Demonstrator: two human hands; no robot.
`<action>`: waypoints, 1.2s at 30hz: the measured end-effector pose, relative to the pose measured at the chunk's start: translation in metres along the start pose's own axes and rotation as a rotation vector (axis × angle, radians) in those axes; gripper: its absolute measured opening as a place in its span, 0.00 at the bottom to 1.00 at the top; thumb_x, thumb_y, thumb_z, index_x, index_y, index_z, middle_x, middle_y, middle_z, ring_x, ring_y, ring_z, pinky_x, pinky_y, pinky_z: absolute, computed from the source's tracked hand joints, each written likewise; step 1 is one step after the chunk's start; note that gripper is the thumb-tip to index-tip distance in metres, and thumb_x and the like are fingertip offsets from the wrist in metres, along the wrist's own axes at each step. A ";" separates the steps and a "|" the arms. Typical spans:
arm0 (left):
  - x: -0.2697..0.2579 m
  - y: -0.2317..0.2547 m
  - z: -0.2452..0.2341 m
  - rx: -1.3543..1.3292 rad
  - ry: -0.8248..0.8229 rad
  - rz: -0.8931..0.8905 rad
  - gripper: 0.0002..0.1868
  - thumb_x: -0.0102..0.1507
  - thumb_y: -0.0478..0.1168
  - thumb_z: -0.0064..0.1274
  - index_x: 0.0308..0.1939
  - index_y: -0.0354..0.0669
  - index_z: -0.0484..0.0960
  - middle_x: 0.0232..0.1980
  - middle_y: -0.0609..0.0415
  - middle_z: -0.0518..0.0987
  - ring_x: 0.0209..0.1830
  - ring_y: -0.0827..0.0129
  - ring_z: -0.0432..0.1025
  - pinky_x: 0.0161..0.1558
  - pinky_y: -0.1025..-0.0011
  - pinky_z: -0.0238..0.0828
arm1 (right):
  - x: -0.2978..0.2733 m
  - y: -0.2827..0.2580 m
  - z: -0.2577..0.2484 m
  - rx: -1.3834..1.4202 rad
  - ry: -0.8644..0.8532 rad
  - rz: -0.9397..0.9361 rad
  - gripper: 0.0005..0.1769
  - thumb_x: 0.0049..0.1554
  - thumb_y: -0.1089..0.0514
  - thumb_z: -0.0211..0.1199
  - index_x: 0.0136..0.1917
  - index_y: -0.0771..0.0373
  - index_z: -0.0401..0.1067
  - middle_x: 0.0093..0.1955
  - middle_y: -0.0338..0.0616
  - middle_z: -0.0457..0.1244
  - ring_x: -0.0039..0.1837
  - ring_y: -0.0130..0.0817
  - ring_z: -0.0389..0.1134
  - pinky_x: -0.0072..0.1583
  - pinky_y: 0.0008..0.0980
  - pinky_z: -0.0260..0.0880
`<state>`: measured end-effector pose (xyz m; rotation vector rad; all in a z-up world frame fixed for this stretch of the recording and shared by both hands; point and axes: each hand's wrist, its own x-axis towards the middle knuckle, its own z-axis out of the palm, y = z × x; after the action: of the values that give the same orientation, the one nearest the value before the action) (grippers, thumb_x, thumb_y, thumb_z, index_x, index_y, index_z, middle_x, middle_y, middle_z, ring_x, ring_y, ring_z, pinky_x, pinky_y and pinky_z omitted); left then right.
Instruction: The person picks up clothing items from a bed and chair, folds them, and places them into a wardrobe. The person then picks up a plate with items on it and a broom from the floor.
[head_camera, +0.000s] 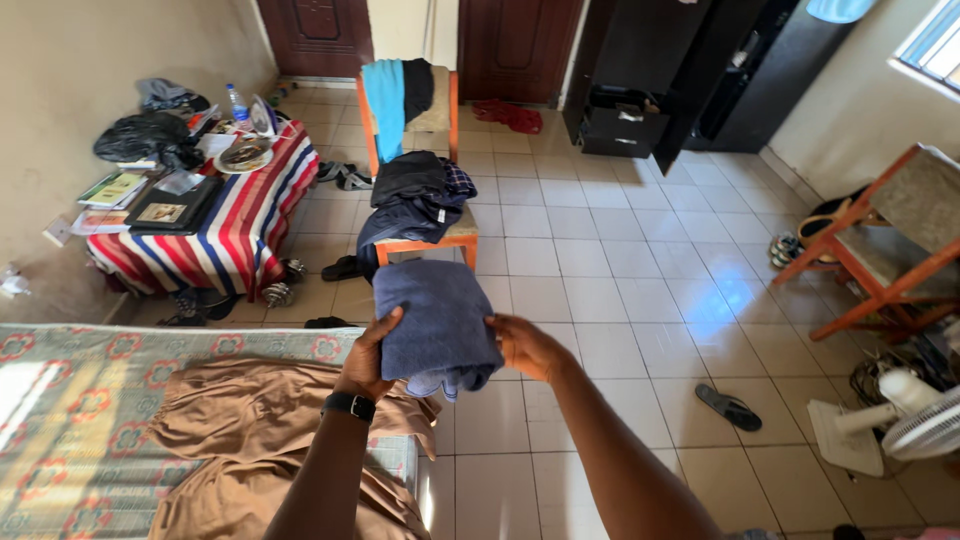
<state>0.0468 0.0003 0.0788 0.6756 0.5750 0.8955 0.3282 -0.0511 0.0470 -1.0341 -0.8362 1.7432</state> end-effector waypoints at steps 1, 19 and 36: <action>0.001 -0.001 0.009 0.007 -0.004 -0.009 0.44 0.53 0.53 0.63 0.70 0.45 0.65 0.63 0.45 0.72 0.64 0.54 0.70 0.62 0.54 0.69 | -0.007 0.005 0.000 0.027 0.048 0.083 0.40 0.54 0.35 0.59 0.72 0.60 0.61 0.68 0.52 0.59 0.65 0.42 0.66 0.63 0.54 0.70; 0.090 -0.067 0.110 0.321 -0.151 -0.065 0.41 0.57 0.48 0.64 0.70 0.36 0.67 0.59 0.46 0.78 0.56 0.61 0.75 0.57 0.64 0.75 | -0.042 -0.028 -0.166 0.144 -0.027 -0.016 0.53 0.46 0.43 0.75 0.75 0.65 0.54 0.72 0.51 0.59 0.75 0.46 0.60 0.74 0.52 0.62; 0.250 -0.206 0.245 0.821 -0.003 0.006 0.30 0.64 0.61 0.53 0.54 0.36 0.83 0.47 0.53 0.83 0.47 0.72 0.73 0.53 0.69 0.69 | -0.131 -0.120 -0.338 0.192 0.223 -0.160 0.42 0.42 0.61 0.68 0.70 0.67 0.62 0.64 0.56 0.63 0.67 0.50 0.64 0.67 0.50 0.67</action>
<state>0.4483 0.0494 0.0452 1.4135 0.9484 0.6418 0.7070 -0.0981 0.0470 -0.9832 -0.5821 1.5088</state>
